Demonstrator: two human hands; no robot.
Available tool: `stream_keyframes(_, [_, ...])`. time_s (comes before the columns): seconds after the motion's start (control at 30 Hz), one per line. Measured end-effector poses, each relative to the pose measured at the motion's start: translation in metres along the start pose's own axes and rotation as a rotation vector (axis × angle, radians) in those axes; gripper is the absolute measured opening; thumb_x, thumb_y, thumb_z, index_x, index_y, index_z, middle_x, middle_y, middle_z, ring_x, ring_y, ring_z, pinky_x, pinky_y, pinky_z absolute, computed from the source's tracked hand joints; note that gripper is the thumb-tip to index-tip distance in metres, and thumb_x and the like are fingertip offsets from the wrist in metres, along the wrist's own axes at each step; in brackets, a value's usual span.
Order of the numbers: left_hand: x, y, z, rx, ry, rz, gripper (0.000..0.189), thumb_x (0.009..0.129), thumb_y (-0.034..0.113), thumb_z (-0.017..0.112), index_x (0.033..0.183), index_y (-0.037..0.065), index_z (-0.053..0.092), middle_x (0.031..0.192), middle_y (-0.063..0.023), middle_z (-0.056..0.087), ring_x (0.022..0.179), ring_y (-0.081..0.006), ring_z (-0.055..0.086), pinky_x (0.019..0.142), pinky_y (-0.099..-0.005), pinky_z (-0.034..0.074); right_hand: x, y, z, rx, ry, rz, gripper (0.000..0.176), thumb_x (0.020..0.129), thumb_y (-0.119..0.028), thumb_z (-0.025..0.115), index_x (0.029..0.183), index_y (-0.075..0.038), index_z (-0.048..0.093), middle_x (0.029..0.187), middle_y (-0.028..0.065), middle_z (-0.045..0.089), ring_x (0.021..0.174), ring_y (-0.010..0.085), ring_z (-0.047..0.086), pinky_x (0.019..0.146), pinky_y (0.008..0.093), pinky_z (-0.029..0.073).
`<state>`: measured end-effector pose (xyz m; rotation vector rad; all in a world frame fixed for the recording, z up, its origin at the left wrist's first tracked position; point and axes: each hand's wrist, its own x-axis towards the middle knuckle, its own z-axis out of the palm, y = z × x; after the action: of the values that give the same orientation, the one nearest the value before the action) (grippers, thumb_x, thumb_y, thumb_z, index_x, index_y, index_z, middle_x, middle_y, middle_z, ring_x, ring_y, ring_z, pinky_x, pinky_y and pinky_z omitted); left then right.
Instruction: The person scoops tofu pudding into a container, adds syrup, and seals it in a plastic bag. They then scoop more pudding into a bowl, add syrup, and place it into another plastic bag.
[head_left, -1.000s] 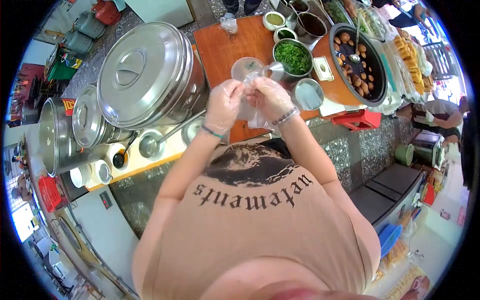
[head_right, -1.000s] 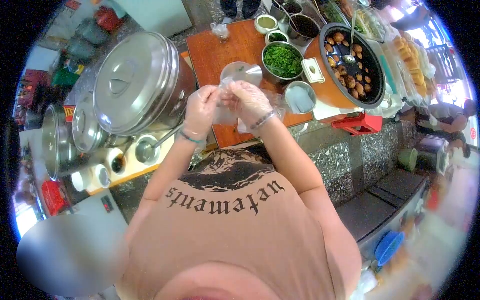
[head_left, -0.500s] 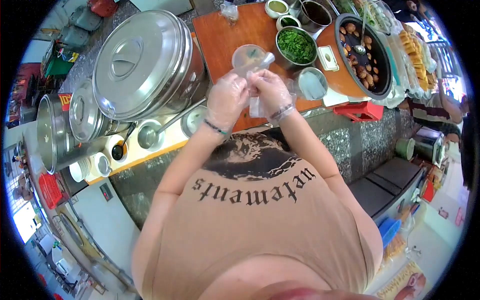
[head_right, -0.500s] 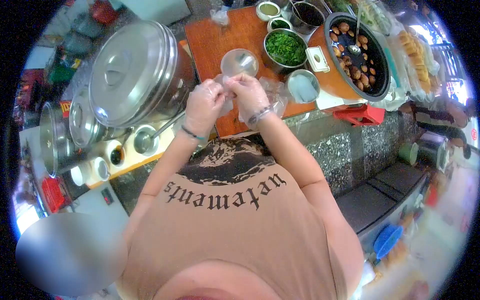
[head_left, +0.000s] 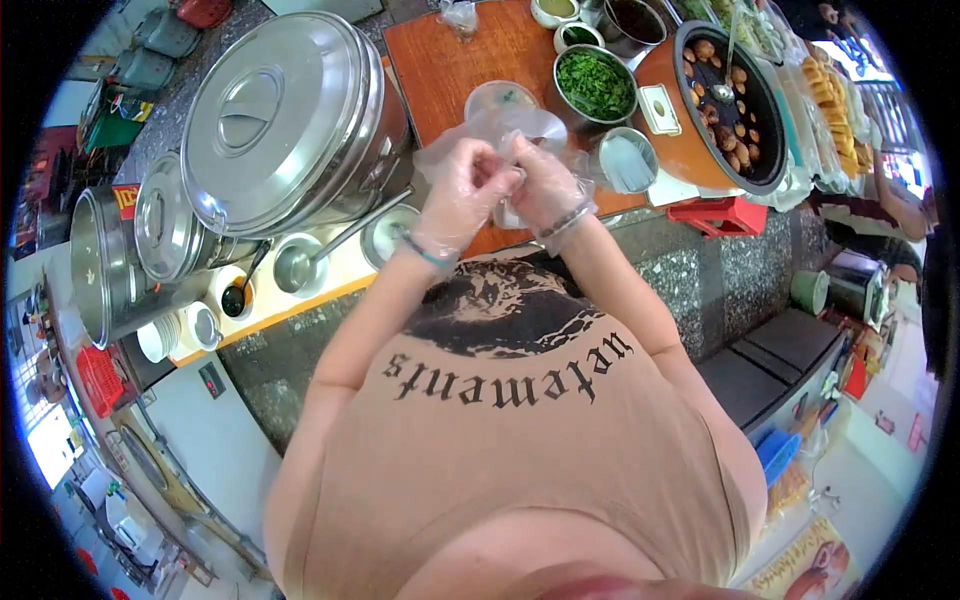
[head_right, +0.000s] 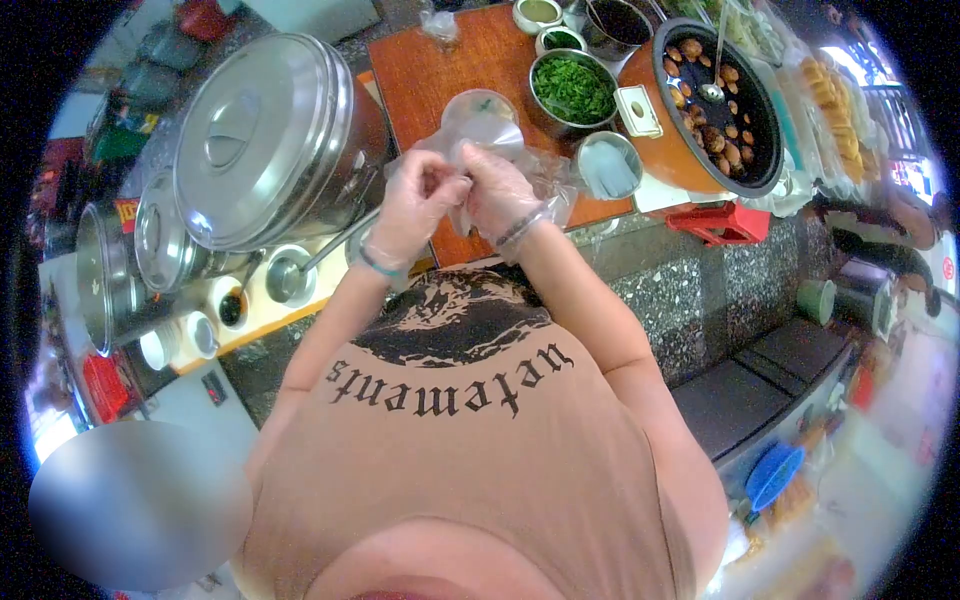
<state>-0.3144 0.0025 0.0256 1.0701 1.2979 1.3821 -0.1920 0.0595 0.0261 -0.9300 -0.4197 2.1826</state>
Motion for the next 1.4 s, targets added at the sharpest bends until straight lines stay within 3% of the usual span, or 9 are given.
stream_keyframes(0.17, [0.004,0.003,-0.009,0.329,-0.039,0.084,0.014,0.093,0.014,0.053,0.092,0.001,0.056,0.08,-0.0023,0.058,0.069,-0.0095,0.052,0.065,-0.0247,0.044,0.002,0.005,-0.008,-0.074,-0.057,-0.047,0.017,0.093,-0.023,0.053,0.09,-0.007,0.056,0.081,0.0034,0.057,0.072,0.0141,0.055,0.067,0.0291,0.046])
stream_keyframes(0.67, [0.0,0.007,-0.016,-0.15,-0.075,-0.191,0.011,0.091,0.015,0.056,0.086,0.005,0.057,0.079,-0.0014,0.057,0.072,-0.0097,0.054,0.069,-0.0253,0.045,-0.012,-0.003,-0.003,-0.075,-0.077,-0.035,0.01,0.088,-0.015,0.055,0.089,-0.005,0.056,0.078,0.003,0.057,0.074,0.0148,0.054,0.073,0.0299,0.047])
stream_keyframes(0.8, [0.001,-0.019,-0.034,-0.532,0.219,-0.36,0.009,0.09,0.015,0.056,0.085,0.008,0.055,0.077,-0.0016,0.055,0.069,-0.0129,0.053,0.065,-0.0277,0.046,-0.014,-0.012,-0.004,0.102,0.088,-0.014,0.012,0.087,-0.014,0.052,0.094,-0.004,0.056,0.084,0.0027,0.059,0.075,0.0148,0.057,0.079,0.0323,0.048])
stream_keyframes(0.93, [-0.021,-0.089,-0.065,-0.528,0.395,-0.475,0.015,0.087,0.018,0.058,0.095,0.006,0.054,0.083,-0.0049,0.056,0.076,-0.0142,0.054,0.067,-0.03,0.046,0.008,-0.018,-0.055,0.357,-0.278,-0.094,0.013,0.088,-0.013,0.05,0.097,-0.004,0.054,0.089,0.0065,0.059,0.081,0.0188,0.058,0.081,0.0379,0.05])
stream_keyframes(1.0, [-0.041,-0.095,-0.065,-0.032,0.294,-0.541,0.029,0.085,0.025,0.063,0.099,0.002,0.053,0.09,-0.0078,0.056,0.084,-0.0185,0.054,0.075,-0.0347,0.047,-0.01,-0.028,-0.017,-0.06,0.241,-0.255,0.007,0.09,-0.012,0.05,0.091,-0.008,0.055,0.082,-0.001,0.054,0.07,0.0099,0.052,0.07,0.026,0.047])
stream_keyframes(1.13, [-0.02,-0.006,-0.024,0.831,0.055,0.509,0.095,0.069,0.033,0.077,0.14,-0.002,0.023,0.14,-0.0221,0.031,0.128,-0.0368,0.037,0.103,-0.0411,0.036,-0.005,-0.013,-0.022,-0.66,-0.045,-0.338,0.004,0.092,-0.013,0.049,0.09,-0.01,0.052,0.081,-0.005,0.049,0.071,0.0046,0.046,0.063,0.0204,0.042])
stream_keyframes(1.2, [0.0,0.006,0.001,0.687,-0.013,0.431,0.079,0.073,0.029,0.072,0.137,0.004,0.032,0.127,-0.0246,0.047,0.114,-0.0386,0.05,0.091,-0.0428,0.046,0.003,-0.005,-0.016,-0.819,-0.275,-0.477,0.004,0.093,-0.013,0.051,0.093,-0.009,0.052,0.077,-0.006,0.05,0.07,0.0041,0.047,0.064,0.0202,0.043])
stream_keyframes(1.33, [0.027,-0.021,-0.024,0.914,-0.23,0.121,0.056,0.08,0.023,0.063,0.13,0.009,0.041,0.104,-0.0238,0.061,0.092,-0.0381,0.061,0.074,-0.046,0.051,-0.007,-0.042,-0.007,-1.643,-0.071,-0.49,0.016,0.086,-0.01,0.056,0.102,-0.008,0.054,0.087,0.009,0.063,0.081,0.0203,0.061,0.073,0.031,0.048])
stream_keyframes(1.4, [0.02,0.006,-0.026,1.008,0.087,0.177,0.04,0.086,0.022,0.053,0.124,0.011,0.047,0.086,-0.0202,0.065,0.074,-0.037,0.064,0.062,-0.047,0.051,0.006,-0.055,-0.034,-1.95,0.139,-0.47,0.024,0.08,-0.011,0.057,0.104,-0.008,0.056,0.099,0.0199,0.063,0.096,0.0345,0.061,0.081,0.0385,0.049])
